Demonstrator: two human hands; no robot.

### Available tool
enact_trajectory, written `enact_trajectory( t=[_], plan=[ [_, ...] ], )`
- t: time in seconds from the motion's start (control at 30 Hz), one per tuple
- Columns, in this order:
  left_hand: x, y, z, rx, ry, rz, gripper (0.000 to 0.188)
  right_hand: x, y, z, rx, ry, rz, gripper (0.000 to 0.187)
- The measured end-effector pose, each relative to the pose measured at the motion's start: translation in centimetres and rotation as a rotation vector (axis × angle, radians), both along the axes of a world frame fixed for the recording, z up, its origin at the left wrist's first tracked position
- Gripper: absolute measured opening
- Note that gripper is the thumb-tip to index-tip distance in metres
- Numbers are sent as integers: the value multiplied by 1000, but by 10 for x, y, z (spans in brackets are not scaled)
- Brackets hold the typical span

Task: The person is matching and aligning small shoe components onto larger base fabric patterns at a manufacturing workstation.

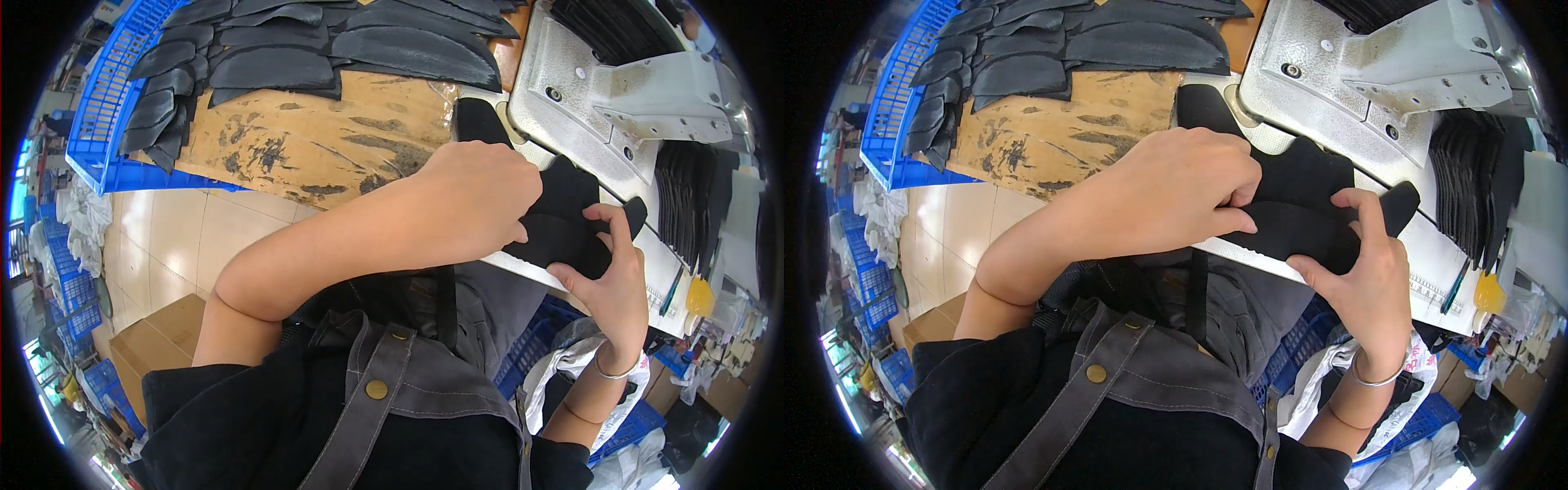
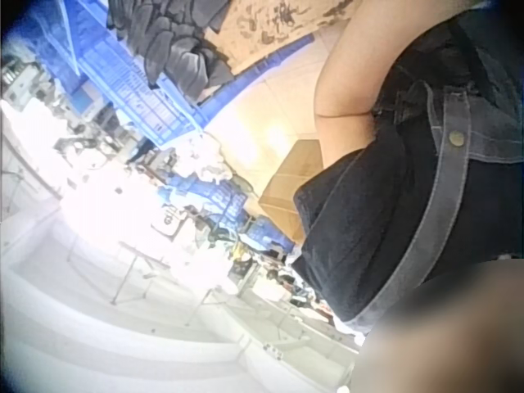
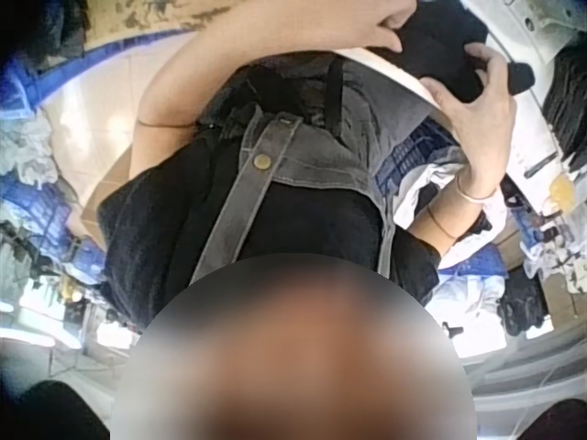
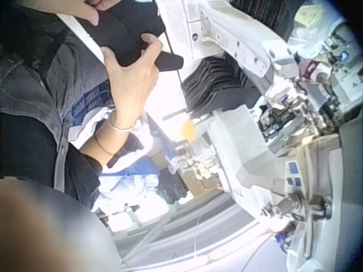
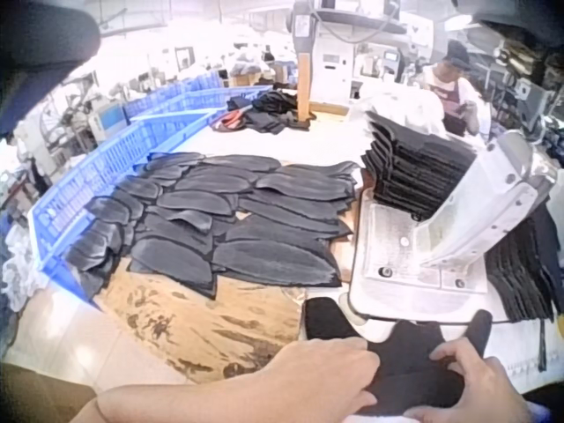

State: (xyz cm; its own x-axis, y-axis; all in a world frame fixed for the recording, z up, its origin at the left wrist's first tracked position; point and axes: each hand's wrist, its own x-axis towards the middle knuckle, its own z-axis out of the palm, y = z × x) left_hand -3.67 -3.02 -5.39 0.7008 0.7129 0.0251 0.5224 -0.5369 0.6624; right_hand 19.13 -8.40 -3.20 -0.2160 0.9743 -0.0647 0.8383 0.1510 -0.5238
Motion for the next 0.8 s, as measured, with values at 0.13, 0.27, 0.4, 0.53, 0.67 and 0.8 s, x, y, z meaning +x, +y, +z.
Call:
enact_trajectory(
  t=[0.13, 0.27, 0.4, 0.53, 0.67, 0.8],
  plan=[
    [-2, -3, -3, 59, -25, 5, 23, -1, 0, 0, -12, 14, -16, 63],
    [-2, -8, 0, 43, 12, -37, 23, 1, -2, 1, -50, 48, -57, 62],
    [-6, -21, 15, 29, -53, 150, 32, 8, 1, -4, 45, -2, 10, 61],
    [3, -39, 14, 332, -34, 111, 59, 5, -4, -1, 59, -7, -16, 57],
    [45, -54, -11, 373, 6, -121, 83, 14, -6, -8, 148, 16, 2, 47],
    [51, -52, -23, 424, 131, -112, 87, 38, -15, -3, -10, 277, -224, 25]
  ],
)
